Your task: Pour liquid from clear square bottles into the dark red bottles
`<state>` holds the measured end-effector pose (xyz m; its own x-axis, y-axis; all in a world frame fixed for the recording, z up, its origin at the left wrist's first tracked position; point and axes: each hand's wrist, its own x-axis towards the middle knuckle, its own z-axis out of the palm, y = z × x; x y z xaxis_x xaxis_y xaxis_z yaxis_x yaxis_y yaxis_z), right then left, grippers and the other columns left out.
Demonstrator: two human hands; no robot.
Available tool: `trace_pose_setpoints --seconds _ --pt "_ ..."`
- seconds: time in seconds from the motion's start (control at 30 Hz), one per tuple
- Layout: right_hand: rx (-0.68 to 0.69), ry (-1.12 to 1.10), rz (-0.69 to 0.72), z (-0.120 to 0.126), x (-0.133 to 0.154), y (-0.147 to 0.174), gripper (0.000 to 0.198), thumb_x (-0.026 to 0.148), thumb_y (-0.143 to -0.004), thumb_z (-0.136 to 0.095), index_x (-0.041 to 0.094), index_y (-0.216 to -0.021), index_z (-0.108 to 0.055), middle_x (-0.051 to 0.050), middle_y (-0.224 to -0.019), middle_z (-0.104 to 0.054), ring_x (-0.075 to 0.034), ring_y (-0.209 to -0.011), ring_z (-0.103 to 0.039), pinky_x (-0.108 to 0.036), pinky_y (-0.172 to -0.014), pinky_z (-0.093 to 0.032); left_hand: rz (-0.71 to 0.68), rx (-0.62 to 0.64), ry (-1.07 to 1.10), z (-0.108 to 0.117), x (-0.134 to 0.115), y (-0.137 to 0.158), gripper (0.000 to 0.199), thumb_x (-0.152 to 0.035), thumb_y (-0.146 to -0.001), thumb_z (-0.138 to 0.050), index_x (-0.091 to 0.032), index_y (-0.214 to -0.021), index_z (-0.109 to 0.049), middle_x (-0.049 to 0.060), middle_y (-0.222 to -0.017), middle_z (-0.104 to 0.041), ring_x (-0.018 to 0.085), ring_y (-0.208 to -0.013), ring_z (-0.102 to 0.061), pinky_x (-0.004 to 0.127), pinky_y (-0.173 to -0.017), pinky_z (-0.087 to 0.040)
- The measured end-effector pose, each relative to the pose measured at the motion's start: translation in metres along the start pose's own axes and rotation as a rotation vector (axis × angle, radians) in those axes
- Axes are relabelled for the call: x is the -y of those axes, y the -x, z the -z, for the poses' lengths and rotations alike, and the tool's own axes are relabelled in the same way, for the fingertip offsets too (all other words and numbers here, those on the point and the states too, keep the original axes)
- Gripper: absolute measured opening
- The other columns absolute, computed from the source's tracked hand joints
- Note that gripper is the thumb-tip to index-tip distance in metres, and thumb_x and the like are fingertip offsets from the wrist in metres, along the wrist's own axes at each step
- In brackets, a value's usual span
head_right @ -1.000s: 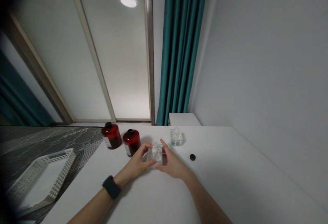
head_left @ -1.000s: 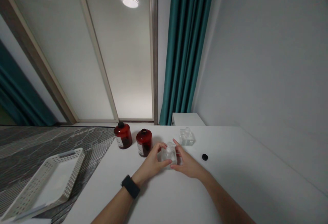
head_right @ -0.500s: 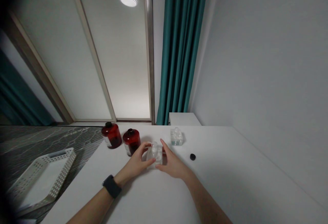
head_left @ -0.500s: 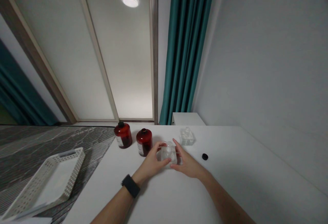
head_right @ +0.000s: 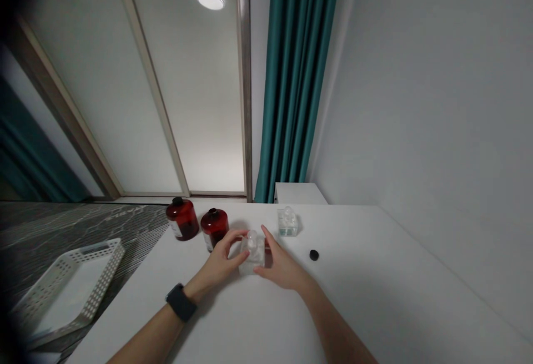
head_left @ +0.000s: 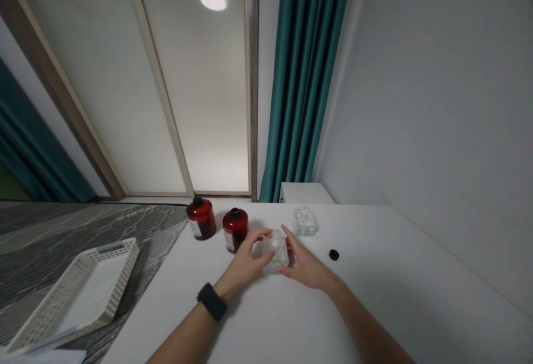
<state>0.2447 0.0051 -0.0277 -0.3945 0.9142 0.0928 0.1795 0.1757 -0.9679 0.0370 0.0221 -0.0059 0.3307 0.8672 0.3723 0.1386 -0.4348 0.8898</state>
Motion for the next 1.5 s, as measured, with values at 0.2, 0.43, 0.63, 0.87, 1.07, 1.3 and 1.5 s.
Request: trace_pose_setpoints --seconds 0.2,0.43,0.63,0.87,1.07,1.3,1.5 --pt "-0.161 0.183 0.168 0.0 0.003 0.001 0.095 0.024 -0.076 -0.076 0.029 -0.156 -0.025 -0.012 -0.15 -0.037 -0.029 -0.141 -0.039 -0.05 -0.115 -0.038 0.011 0.133 -0.04 0.0 0.001 0.0 0.052 -0.02 -0.078 -0.073 -0.02 -0.127 -0.055 0.012 -0.129 -0.058 0.028 -0.124 -0.054 0.044 -0.111 -0.039" --pt "-0.407 0.203 0.273 -0.011 0.019 0.003 0.065 0.028 -0.086 -0.062 0.026 -0.147 -0.039 -0.007 -0.116 -0.059 -0.024 -0.109 -0.059 -0.046 -0.106 -0.044 0.106 0.101 -0.002 -0.005 0.008 0.002 0.045 -0.023 -0.071 -0.082 -0.021 -0.105 -0.054 0.007 -0.112 -0.062 0.027 -0.11 -0.059 0.044 -0.106 -0.042" --pt "-0.445 0.169 0.298 -0.014 0.019 0.002 0.047 0.029 -0.093 -0.053 0.023 -0.139 -0.047 -0.006 -0.106 -0.067 -0.023 -0.103 -0.064 -0.04 -0.099 -0.047 0.069 0.106 0.016 -0.016 0.004 0.004 0.048 -0.022 -0.069 -0.083 -0.021 -0.107 -0.054 0.006 -0.112 -0.062 0.027 -0.11 -0.058 0.041 -0.104 -0.042" --pt "-0.472 0.172 0.258 -0.02 0.014 -0.001 0.059 0.023 -0.084 -0.061 0.023 -0.14 -0.046 -0.005 -0.109 -0.064 -0.023 -0.102 -0.062 -0.041 -0.098 -0.047 0.085 0.116 0.022 -0.018 0.0 0.004 0.05 -0.017 -0.069 -0.082 -0.021 -0.108 -0.052 0.008 -0.115 -0.061 0.027 -0.113 -0.058 0.043 -0.106 -0.041" --pt "-0.516 0.087 0.237 -0.021 0.011 -0.008 0.074 0.025 -0.083 -0.066 0.024 -0.149 -0.034 0.0 -0.091 -0.062 -0.02 -0.088 -0.063 -0.038 -0.09 -0.05 0.075 0.111 0.008 -0.018 0.002 0.005 0.048 -0.018 -0.069 -0.082 -0.021 -0.107 -0.052 0.008 -0.115 -0.06 0.028 -0.112 -0.057 0.045 -0.105 -0.041" --pt "-0.542 0.011 0.272 -0.019 0.014 -0.011 0.06 0.036 -0.093 -0.059 0.027 -0.148 -0.038 -0.004 -0.101 -0.067 -0.021 -0.098 -0.065 -0.04 -0.096 -0.048 0.041 0.135 0.04 -0.017 0.005 0.005 0.046 -0.02 -0.072 -0.081 -0.021 -0.106 -0.05 0.009 -0.118 -0.06 0.028 -0.115 -0.056 0.043 -0.105 -0.04" --pt "-0.678 -0.012 0.302 -0.015 0.019 -0.015 0.049 0.039 -0.096 -0.055 0.023 -0.142 -0.046 -0.005 -0.103 -0.064 -0.02 -0.093 -0.062 -0.037 -0.089 -0.051 0.044 0.132 0.023 -0.017 0.004 0.005 0.046 -0.017 -0.07 -0.08 -0.022 -0.104 -0.049 0.008 -0.116 -0.058 0.027 -0.114 -0.055 0.042 -0.106 -0.039"
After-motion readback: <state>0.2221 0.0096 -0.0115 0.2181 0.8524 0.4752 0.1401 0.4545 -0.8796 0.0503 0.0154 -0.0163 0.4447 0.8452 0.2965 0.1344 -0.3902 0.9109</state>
